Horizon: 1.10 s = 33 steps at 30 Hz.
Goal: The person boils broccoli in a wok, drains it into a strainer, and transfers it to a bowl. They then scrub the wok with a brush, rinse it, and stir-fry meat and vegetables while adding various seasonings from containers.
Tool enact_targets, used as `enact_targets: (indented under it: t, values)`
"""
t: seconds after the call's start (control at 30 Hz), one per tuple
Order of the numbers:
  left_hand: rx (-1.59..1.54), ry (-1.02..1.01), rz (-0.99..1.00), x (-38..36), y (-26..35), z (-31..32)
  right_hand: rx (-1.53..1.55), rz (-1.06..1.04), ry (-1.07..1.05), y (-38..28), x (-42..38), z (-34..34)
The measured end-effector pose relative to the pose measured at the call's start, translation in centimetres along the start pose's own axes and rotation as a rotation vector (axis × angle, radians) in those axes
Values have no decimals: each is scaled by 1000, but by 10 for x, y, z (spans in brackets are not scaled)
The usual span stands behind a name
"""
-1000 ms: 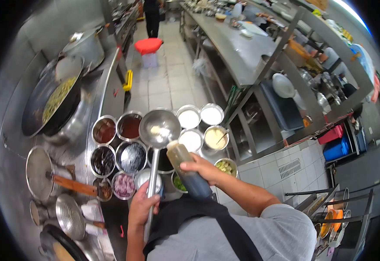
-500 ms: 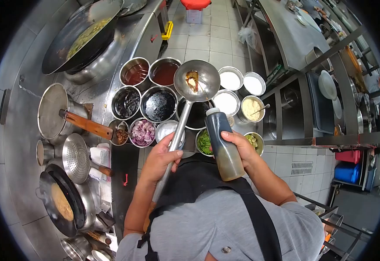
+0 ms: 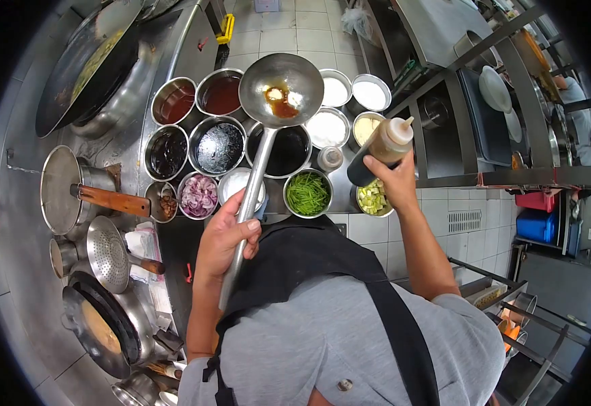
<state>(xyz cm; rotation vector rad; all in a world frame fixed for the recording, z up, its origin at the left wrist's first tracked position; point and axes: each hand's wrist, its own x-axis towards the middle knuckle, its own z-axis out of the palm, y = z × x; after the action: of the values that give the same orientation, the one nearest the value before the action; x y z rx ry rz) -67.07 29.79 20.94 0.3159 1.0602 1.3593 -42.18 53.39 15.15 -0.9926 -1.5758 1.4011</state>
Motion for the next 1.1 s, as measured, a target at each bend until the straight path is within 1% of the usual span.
enact_targets:
  t: [0.1,0.2,0.23,0.33,0.4,0.47,0.5,0.53,0.57,0.6,0.63,0.67,0.7,0.73,0.77,0.8,0.87,0.93,1.0,1.07,1.1]
  values:
    - [24,22,11,-5,1,3,-26,6,91,28,8,5]
    - [15,59,25,-14,0,6,-65,27,110,60,10,11]
    - [4,78,37,-17,-1,6,-243,-15,128,76,11,10]
    - [-63,120,77,-30,-4,6,-411,-48,39,88,13,8]
    - [-136,129,118,-39,-5,8,-286,85,-112,87,25,2]
    - [-215,166,178,-53,-12,6,-476,-22,-151,66,29,-3]
    - [-233,181,214,-62,-13,4,-546,-129,-138,53,34,-6]
    - [-249,198,248,-72,-13,2,-473,-371,-143,64,48,-17]
    - [-268,226,312,-82,-15,1,-335,-407,-120,43,54,-13]
    - [-278,247,371,-93,-17,-3,-213,-545,-108,20,58,-1]
    - [-269,288,422,-104,-15,-10,-115,-515,-109,-14,54,19]
    - [-249,314,467,-114,-15,-17,-79,-532,-140,-35,53,33]
    - [-260,346,499,-123,-15,-26,-59,-518,-273,-55,47,50]
    - [-284,362,571,-133,-15,-35,-45,-507,-399,-72,35,70]
    - [-300,384,614,-143,-13,-43,-46,-436,-521,-80,24,90]
    - [-315,401,658,-152,-11,-54,3,-444,-673,-80,10,115]
    - [-346,481,763,-168,-5,-77,44,-321,-1053,-93,-33,173]
    - [-308,621,888,-186,7,-102,167,-105,-1375,-106,-94,237]
    - [-223,832,979,-202,18,-125,355,218,-1600,-118,-165,293]
    - [-161,998,940,-238,30,-134,365,691,-1680,-144,-228,342]
    - [-111,1013,980,-259,26,-157,223,736,-1602,-141,-244,367]
